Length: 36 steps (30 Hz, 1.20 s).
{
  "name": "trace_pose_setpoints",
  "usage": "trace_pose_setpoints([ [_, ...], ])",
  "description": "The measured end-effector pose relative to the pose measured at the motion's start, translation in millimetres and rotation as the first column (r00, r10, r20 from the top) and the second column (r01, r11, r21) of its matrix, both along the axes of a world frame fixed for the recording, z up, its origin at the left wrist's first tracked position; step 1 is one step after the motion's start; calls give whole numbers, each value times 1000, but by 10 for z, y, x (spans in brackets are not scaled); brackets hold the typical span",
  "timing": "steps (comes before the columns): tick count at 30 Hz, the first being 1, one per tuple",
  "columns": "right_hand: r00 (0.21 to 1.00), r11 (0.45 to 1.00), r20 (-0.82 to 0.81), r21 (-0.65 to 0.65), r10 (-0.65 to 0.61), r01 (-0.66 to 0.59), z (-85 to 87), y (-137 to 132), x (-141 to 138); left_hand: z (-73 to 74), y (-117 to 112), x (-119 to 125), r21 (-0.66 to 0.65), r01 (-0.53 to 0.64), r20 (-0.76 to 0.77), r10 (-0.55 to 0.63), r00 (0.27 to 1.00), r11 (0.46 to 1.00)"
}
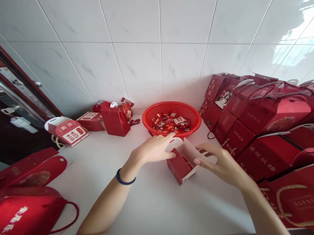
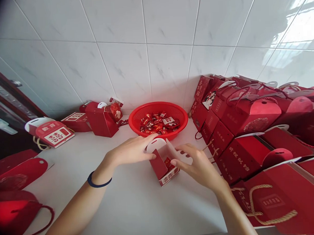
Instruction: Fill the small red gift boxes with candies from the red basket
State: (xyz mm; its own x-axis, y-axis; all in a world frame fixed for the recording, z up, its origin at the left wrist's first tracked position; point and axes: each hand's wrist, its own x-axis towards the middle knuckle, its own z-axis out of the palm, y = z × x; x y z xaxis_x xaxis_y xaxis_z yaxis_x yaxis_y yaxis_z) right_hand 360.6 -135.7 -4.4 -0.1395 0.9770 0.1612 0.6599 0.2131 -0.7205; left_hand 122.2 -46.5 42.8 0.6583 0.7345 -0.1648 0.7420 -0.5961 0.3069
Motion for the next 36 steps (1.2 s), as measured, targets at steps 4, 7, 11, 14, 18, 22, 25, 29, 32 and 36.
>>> trace_pose_setpoints([
  [4, 988, 992, -91, 54, 123, -118, -290, -132, -63, -44, -19, 68, 47, 25, -32, -23, 999, 999],
  [7, 978, 987, -133, 47, 161, -156, -418, -185, -83, -62, -25, 82, 46, 46, -31, -45, 999, 998],
  [11, 978, 992, -175, 73, 114, -103, -477, -191, -106, -83, -33, 77, 43, 79, -15, -78, 997, 996],
  [14, 980, 994, -193, 100, 54, -35, -507, -165, -130, -92, -34, 74, -11, 138, 30, -138, 990, 990],
  [18, 976, 991, -215, 134, 23, 6, -556, -131, -148, -100, -24, 76, -67, 212, 78, -207, 975, 975],
  [22, 974, 993, -225, 120, 21, 6, -562, -110, -169, -122, 0, 73, -86, 224, 97, -216, 972, 971],
  [25, 974, 994, -225, 104, 38, -15, -545, -98, -201, -134, 17, 60, -99, 229, 110, -218, 970, 968],
  [29, 964, 991, -265, 133, 26, 10, -555, -84, -245, -130, 19, 44, -122, 252, 133, -236, 963, 960],
  [32, 954, 991, -298, 117, -26, 63, -580, -74, -272, -125, 16, 40, -149, 265, 157, -242, 958, 953],
  [36, 938, 987, -325, 66, -119, 147, -613, -49, -308, -128, 16, 44, -178, 277, 183, -245, 952, 944],
])
